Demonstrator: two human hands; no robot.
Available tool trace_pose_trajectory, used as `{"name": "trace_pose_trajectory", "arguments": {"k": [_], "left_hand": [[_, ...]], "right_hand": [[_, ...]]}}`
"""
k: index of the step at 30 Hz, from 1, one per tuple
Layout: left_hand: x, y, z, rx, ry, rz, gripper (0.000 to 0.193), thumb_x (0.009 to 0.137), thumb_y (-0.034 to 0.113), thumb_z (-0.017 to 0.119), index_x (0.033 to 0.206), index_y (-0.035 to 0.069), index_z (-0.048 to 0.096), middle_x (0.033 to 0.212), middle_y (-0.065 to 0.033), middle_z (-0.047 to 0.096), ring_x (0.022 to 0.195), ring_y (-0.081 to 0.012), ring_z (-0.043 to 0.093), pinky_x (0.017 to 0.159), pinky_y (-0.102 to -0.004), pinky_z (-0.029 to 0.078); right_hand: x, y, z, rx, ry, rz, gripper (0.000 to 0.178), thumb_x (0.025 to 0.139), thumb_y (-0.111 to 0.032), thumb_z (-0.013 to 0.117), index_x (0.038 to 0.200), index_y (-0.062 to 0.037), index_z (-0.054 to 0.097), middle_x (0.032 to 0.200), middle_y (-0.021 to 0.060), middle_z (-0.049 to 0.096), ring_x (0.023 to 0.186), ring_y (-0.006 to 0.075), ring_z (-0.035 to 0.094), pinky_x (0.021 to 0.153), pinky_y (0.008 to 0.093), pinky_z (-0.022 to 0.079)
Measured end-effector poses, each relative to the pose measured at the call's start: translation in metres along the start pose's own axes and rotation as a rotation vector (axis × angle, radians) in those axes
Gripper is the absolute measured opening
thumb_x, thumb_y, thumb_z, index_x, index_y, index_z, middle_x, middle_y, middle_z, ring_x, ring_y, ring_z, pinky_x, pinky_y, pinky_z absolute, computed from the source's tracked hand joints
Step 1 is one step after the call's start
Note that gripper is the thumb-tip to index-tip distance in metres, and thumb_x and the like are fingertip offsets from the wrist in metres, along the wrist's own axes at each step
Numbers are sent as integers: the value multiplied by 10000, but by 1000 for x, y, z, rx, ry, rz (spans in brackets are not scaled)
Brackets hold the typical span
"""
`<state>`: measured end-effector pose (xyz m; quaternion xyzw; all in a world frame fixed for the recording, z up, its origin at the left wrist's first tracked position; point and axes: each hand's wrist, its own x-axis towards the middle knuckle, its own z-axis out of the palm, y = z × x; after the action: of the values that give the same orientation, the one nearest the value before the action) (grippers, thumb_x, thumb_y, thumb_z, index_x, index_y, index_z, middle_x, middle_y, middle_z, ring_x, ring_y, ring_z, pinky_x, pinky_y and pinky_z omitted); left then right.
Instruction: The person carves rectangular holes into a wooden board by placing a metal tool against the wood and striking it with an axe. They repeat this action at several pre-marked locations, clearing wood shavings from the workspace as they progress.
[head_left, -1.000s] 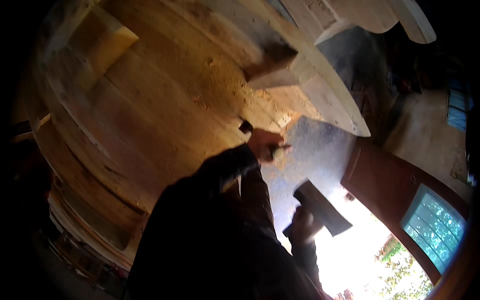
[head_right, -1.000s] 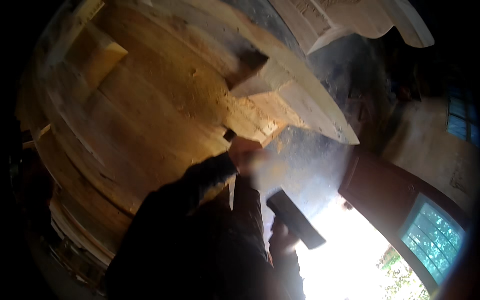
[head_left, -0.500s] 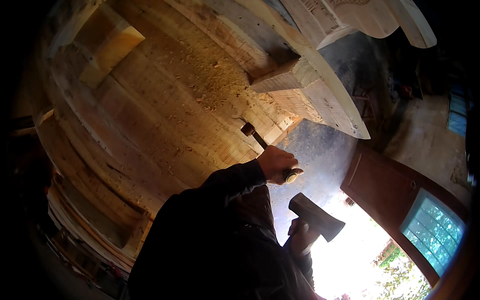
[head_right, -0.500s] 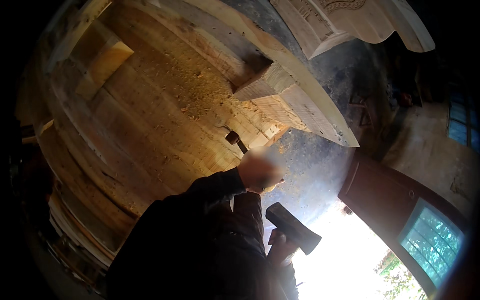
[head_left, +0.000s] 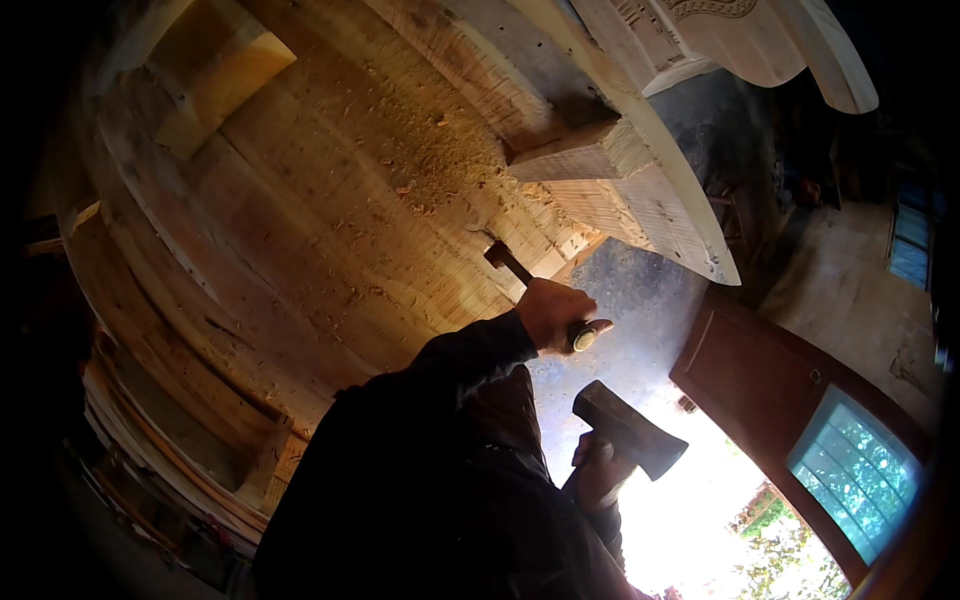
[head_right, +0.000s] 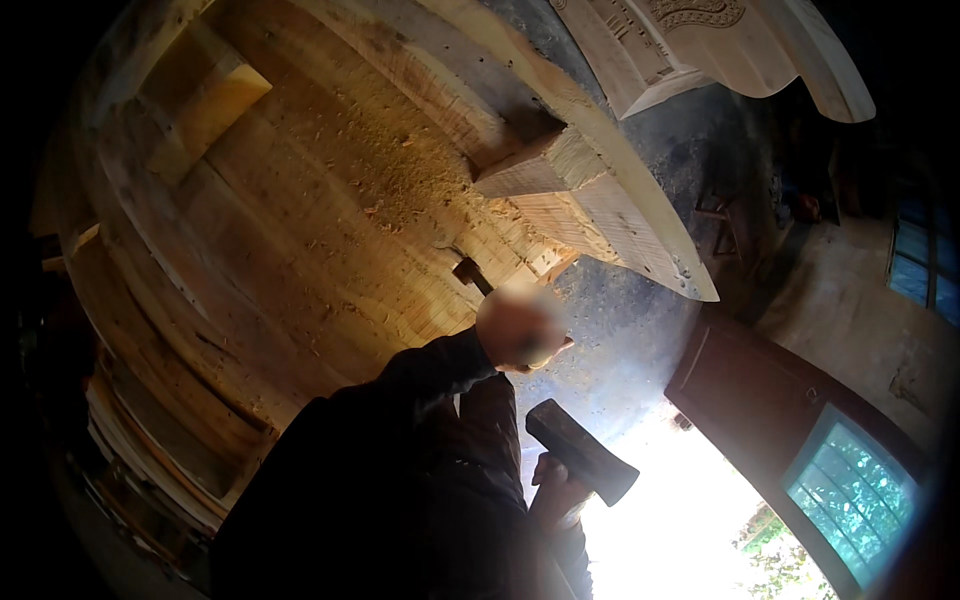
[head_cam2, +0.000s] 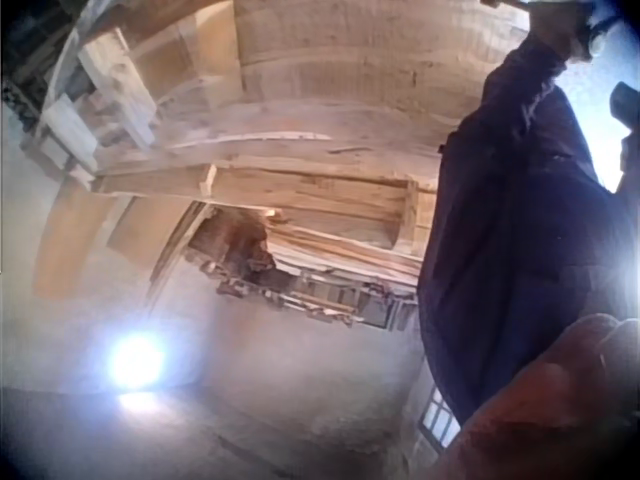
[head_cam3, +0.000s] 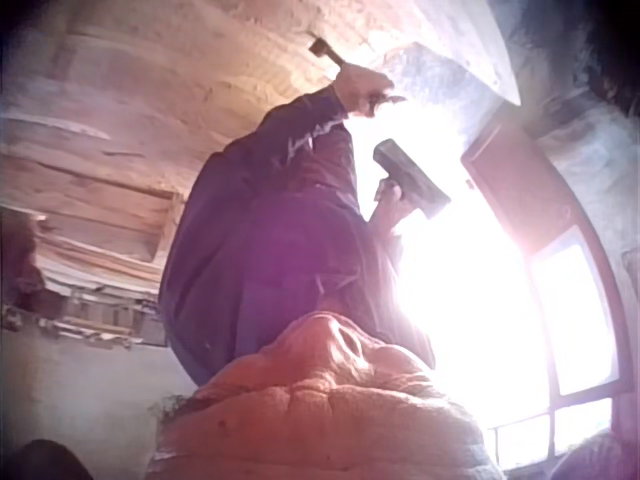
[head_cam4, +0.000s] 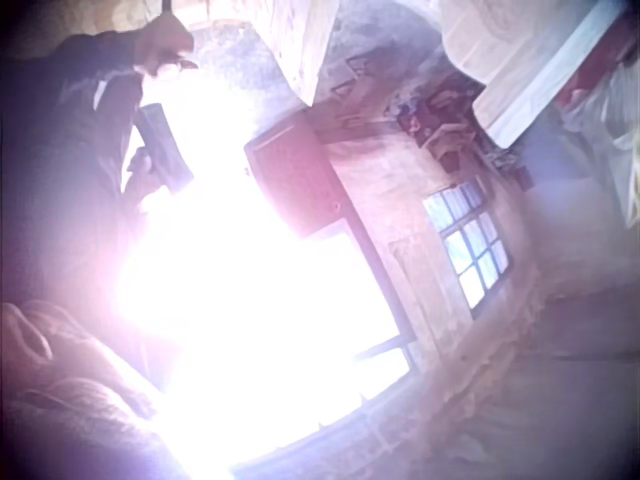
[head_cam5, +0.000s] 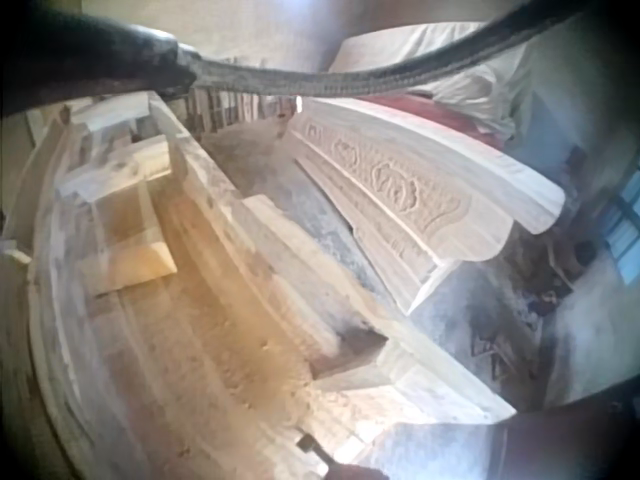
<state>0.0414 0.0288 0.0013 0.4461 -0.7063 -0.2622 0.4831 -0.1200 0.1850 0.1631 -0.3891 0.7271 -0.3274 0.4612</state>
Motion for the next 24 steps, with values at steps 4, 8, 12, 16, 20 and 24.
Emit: {"name": "trace_pose_trajectory", "arguments": {"k": [4,8,12,16,20,24], "left_hand": [[-2,-2,-5,-54,4,-36,435,812,314,846,624,121,504,567,-69,510,470,-292,536,437,-412,392],[-2,-5,-6,-99,73,-17,452,794,306,862,619,121,489,561,-68,503,466,-294,526,431,-402,384],[-3,-10,-8,-151,132,-39,439,799,303,857,624,126,495,578,-68,507,485,-292,518,448,-404,375],[-6,-6,-12,-186,28,-87,357,816,300,833,667,141,551,672,-60,550,604,-290,555,545,-431,411],[9,-1,-32,-348,141,-47,451,775,246,877,603,120,479,551,-72,458,444,-292,457,424,-405,317],[11,-1,-33,-355,161,-27,483,764,232,887,585,117,453,538,-78,447,436,-300,457,415,-407,312]], "right_hand": [[4,-10,5,-25,-26,21,296,988,-207,570,1124,56,550,674,103,580,489,165,527,425,290,432],[8,-20,12,-62,-38,34,290,984,-192,555,1129,59,542,663,102,574,487,169,526,431,299,439],[17,-32,19,-122,-85,-23,297,966,-224,545,1057,57,569,664,109,584,487,169,531,433,302,441],[29,-44,22,-228,-74,-101,360,957,-314,571,901,40,609,637,100,587,469,165,532,417,293,418],[33,-28,9,-235,-55,-322,312,975,-273,600,868,17,639,624,81,578,491,157,544,440,290,399],[49,-26,34,-525,-84,-133,160,966,-137,627,992,4,699,785,104,652,702,233,631,654,348,482]]}}
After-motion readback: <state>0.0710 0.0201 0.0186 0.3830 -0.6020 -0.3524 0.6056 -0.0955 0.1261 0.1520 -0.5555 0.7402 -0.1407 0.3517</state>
